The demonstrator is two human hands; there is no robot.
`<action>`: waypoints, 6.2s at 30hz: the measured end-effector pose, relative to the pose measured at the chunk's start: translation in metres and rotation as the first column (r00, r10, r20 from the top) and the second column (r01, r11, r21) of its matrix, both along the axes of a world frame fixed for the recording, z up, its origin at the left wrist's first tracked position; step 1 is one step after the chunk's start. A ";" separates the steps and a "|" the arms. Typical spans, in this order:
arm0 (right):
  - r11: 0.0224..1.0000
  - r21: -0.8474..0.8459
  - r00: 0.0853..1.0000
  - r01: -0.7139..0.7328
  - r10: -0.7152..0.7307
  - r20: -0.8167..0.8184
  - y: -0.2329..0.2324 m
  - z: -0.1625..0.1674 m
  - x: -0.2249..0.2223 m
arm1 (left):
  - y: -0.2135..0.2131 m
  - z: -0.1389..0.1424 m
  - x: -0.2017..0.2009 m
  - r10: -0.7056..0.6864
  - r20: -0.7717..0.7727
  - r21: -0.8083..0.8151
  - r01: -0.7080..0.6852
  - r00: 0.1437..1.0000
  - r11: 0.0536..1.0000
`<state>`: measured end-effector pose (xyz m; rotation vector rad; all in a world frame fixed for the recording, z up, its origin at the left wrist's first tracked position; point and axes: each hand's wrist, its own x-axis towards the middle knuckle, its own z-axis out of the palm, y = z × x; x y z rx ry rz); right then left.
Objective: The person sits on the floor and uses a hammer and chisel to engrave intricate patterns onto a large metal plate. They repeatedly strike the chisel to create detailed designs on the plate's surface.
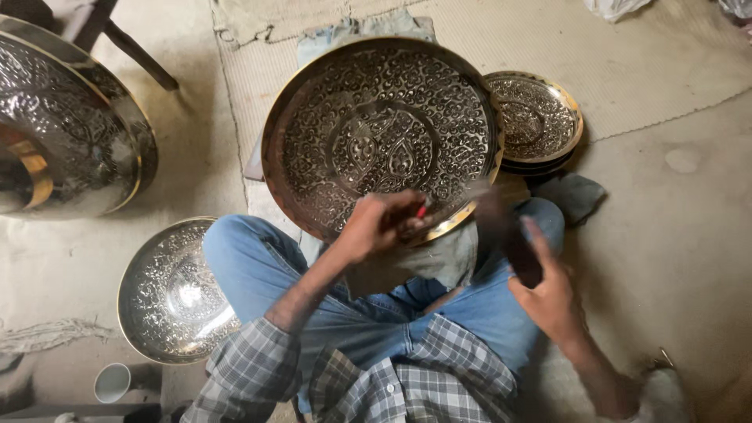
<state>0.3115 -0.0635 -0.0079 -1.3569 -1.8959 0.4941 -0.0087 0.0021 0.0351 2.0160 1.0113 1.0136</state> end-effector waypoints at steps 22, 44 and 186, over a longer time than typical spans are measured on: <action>0.935 0.071 0.894 0.347 -0.307 -0.325 -0.063 -0.007 0.009 | 0.031 -0.015 0.020 -0.511 0.032 0.089 0.507 0.859 0.857; 0.968 0.149 0.928 0.202 -0.238 0.286 -0.045 -0.013 0.018 | 0.030 -0.015 0.019 -0.477 -0.136 0.100 0.491 0.868 0.865; 0.954 0.203 0.937 0.222 -0.266 0.226 -0.073 -0.025 -0.038 | 0.029 -0.006 -0.008 -0.524 -0.194 -0.021 0.531 0.829 0.847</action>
